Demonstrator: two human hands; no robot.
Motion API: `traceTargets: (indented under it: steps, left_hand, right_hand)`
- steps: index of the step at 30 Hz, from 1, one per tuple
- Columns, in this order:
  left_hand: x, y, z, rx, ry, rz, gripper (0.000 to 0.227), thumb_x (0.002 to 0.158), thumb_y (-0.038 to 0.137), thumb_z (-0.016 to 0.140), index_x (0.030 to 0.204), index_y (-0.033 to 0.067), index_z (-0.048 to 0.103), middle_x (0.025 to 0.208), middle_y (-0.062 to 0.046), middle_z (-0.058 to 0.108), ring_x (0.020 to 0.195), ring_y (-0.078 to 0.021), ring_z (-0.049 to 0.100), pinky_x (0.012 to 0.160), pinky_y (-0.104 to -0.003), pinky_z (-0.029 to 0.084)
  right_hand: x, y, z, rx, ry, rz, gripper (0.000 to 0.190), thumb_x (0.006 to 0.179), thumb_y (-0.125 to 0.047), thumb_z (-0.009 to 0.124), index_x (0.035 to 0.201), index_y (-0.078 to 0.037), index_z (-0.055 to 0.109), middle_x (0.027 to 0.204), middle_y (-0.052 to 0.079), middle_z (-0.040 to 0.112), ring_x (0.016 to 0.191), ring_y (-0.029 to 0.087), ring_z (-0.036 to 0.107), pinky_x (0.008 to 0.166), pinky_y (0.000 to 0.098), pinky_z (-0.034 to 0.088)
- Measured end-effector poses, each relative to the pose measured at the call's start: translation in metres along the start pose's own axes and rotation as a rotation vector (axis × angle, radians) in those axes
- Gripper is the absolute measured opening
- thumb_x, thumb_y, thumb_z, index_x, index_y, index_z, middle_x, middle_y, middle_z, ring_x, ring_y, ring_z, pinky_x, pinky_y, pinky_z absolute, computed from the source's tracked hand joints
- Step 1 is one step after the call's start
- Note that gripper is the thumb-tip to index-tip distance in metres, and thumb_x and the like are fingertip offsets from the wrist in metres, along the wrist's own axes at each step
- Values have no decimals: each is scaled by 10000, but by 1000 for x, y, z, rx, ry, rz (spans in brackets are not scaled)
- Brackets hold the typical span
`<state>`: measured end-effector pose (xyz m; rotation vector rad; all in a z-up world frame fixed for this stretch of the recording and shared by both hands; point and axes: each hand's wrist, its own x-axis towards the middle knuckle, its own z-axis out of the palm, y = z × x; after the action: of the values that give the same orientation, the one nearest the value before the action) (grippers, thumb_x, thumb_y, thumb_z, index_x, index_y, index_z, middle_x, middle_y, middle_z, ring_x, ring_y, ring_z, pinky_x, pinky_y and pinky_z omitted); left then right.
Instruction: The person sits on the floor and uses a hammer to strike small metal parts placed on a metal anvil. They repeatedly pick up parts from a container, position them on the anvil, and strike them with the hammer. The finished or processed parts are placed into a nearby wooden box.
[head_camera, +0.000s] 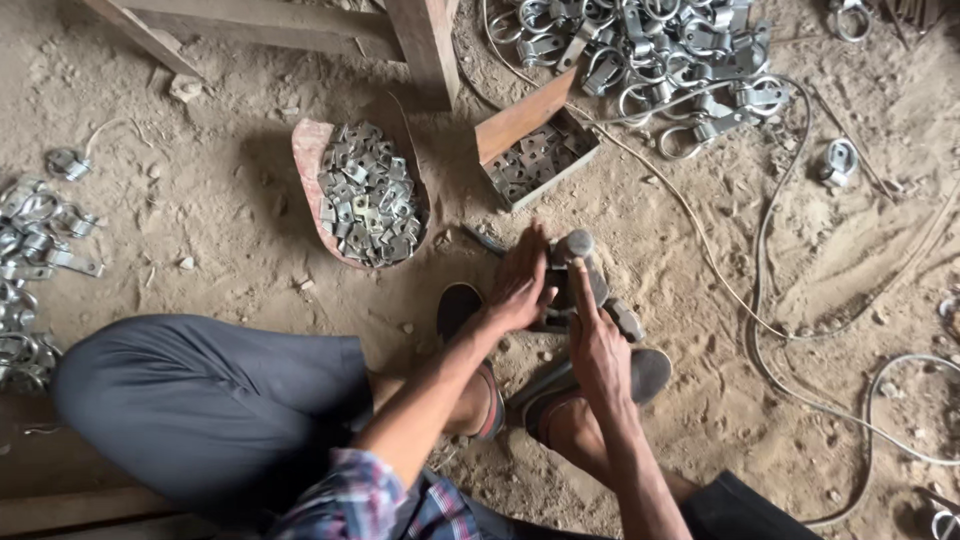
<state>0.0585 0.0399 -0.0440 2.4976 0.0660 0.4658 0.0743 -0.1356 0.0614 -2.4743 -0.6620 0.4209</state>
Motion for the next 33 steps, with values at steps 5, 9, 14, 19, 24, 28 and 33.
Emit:
traceTargets:
  steps: [5,9,14,19,24,28,33]
  left_hand:
    - [-47,31,-14,127,-566,-228,1260,718,229,826,1609,-79,-10,1685,-342,-59,1584,-488,2,1252,-656,145]
    - [-74,53,4,-32,-563,-154,1260,812,609,792,1587,-7,13,1641,-331,-82,1516,-575,-86,1198,-731,105]
    - [-78,52,8,-20,-610,-136,1370,704,634,795,1646,61,-19,1708,-229,-137,1530,-547,-172,1196,-745,106]
    - [-75,49,5,-27,-671,-126,1409,687,663,796,1646,56,-37,1705,-224,-166,1520,-565,-191,1187,-752,93]
    - [-62,49,15,137,-837,-133,1287,781,816,701,1574,46,43,1630,-273,-230,1460,-624,-235,1176,-768,51]
    - [-72,50,9,105,-873,-163,1288,732,743,716,1649,93,87,1693,-244,-222,1504,-596,-201,1180,-757,132]
    - [-65,53,10,145,-878,-160,1338,715,719,735,1655,64,44,1687,-247,-232,1498,-602,-216,1159,-763,162]
  right_hand:
    - [-1,8,8,168,82,-35,709,1032,-161,533,1661,-209,212,880,225,708,551,314,614,503,464,495]
    - [-9,6,4,296,267,-164,678,1045,-121,520,1661,-133,237,912,236,720,540,272,615,520,427,497]
    - [-8,-4,-30,157,320,-151,649,1071,-144,545,1658,-127,270,781,203,671,540,291,589,527,453,483]
    - [-2,-8,-18,37,409,-269,630,1106,-156,528,1670,-168,245,1073,248,693,694,300,684,564,404,587]
    - [6,-11,19,-95,-54,132,726,1031,-156,539,1659,-234,182,988,250,695,618,338,697,458,433,564]
    - [1,-10,20,-111,44,-35,864,927,-77,560,1667,-248,148,967,241,711,641,337,698,446,439,548]
    - [3,-5,19,-82,-22,47,807,973,-87,530,1652,-280,139,1041,279,676,583,309,714,400,407,589]
